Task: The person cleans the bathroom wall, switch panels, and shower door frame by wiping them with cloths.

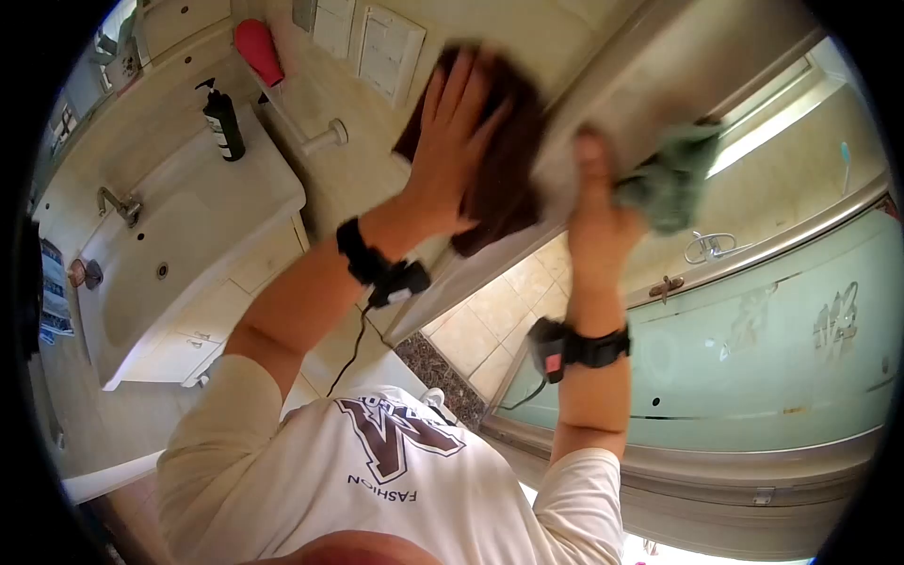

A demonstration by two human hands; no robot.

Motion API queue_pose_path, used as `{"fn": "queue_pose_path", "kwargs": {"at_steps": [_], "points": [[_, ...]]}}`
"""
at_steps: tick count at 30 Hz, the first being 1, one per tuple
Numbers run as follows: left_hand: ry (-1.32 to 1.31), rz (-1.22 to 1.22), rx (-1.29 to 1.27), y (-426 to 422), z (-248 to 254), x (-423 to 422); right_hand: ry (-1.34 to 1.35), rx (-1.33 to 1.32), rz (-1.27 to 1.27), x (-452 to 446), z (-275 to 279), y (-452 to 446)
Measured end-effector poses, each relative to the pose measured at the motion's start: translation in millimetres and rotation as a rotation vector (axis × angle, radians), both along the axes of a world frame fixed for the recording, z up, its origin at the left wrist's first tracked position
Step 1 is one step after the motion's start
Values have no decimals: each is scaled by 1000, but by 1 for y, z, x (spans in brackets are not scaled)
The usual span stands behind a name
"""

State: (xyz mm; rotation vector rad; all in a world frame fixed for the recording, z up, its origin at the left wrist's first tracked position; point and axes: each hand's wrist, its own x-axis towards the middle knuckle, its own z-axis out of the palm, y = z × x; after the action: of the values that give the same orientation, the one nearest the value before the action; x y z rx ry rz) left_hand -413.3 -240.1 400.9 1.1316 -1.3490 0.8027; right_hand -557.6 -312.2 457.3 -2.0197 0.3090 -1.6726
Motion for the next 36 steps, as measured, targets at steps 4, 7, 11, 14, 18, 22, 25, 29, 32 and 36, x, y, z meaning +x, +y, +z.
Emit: {"fn": "queue_pose_path", "kwargs": {"at_steps": [4, 7, 11, 14, 18, 22, 25, 29, 32, 36], "points": [[-94, 316, -205, -25, 83, 27, -327, 238, 220, 11, 40, -5], [-100, 362, -186, -25, 76, 31, -394, 256, 70, 18, 33, 2], [-59, 143, -137, -20, 6, 41, -410, 209, 105, 20, 29, -1], [-117, 133, -34, -18, -91, 40, -400, 243, 148, 21, 29, 7], [-153, 150, 192, -1, -205, 29, -379, 284, 117, 21, 29, 10], [-22, 39, 152, -2, -153, 25, -385, 209, 147, 18, 30, -1], [-85, 68, 51, -5, -15, 30, -407, 265, 121, 19, 30, 0], [-92, 89, -208, -14, 92, 24, -408, 242, 83, 21, 31, 4], [-78, 127, -155, -7, 93, 19, -382, 194, 121, 18, 31, 3], [-46, 28, -154, -14, 16, 25, -365, 200, 161, 17, 31, 1]]}}
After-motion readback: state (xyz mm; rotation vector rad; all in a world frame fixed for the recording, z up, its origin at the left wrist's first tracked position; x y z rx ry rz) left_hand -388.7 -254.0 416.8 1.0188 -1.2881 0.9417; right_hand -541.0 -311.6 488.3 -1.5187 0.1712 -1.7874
